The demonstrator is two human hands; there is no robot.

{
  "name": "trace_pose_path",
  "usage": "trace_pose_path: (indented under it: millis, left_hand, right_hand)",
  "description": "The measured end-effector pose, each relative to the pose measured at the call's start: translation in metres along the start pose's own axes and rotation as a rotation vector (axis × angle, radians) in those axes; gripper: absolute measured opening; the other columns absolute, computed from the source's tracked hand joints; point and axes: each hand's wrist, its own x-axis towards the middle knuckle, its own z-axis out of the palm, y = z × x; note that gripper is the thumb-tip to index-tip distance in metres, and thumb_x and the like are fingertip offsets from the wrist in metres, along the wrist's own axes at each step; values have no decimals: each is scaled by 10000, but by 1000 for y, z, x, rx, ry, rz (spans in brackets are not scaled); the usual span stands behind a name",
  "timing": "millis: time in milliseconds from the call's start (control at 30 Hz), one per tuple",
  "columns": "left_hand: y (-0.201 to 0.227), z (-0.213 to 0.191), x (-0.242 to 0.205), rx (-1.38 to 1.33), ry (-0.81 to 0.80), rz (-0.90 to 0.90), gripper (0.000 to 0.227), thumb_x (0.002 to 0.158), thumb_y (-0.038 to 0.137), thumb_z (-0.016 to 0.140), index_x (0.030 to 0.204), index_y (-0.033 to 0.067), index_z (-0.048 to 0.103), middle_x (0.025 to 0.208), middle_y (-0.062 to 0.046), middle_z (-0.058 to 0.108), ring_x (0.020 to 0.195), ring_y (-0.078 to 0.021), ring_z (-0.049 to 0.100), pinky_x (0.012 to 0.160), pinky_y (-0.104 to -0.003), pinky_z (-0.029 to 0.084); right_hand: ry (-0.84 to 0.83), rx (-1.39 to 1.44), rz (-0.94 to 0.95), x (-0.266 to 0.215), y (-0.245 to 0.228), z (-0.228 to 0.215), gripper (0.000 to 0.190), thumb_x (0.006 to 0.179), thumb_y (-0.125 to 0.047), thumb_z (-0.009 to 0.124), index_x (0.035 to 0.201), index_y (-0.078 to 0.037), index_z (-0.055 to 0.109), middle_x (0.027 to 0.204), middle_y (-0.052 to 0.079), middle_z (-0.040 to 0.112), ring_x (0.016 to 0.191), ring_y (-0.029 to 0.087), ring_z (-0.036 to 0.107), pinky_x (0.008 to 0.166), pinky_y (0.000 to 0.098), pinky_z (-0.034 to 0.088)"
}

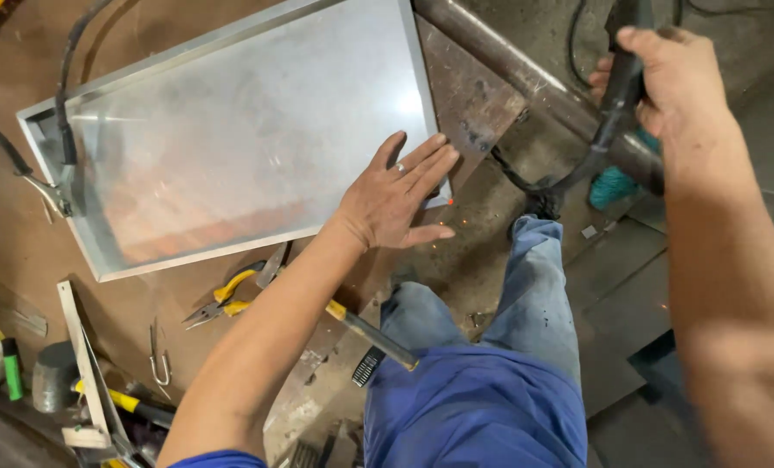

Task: The person welds the corner joints of a rectangular sheet-metal frame on a workbench using a MIG welding torch, producing sparks. Between welds they chip or brush the weld area with a hammer, reposition the frame, hammer the edges, and lift and turn the frame over to work on the other side.

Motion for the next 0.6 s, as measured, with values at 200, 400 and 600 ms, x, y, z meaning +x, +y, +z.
trace_pose_path:
  millis: [200,400,600]
  left_hand:
    - [-5,11,-9,39,107,-5,916,968,695,617,1590,81,343,1645,-127,376,1533,-291,336,1236,-562,256]
    - [-31,21,-19,149,427,-197,329,1038,323,682,1275,107,607,1536,-95,535,1483,-268,450,1208,-494,364]
    - [-18,-51,-57,81,495,-314,383,965,371,819,924,48,618,1307,-165,634,1316,-376,538,1098,-502,413]
  right_hand:
    - [149,-449,-749,-170,47,65,111,1069,-61,587,1141,-15,517,1004,34,591,904,153,608,781,333,507]
    - [-388,-1266,-377,-329,158,227,524,837,-474,680,1135,-48,611,1120,190,592,1009,367,634,752,469,547]
    - [-394,-1140,-504,-344,193,197,176,891,-213,669,988,-75,617,953,123,670,957,333,675,783,470,547]
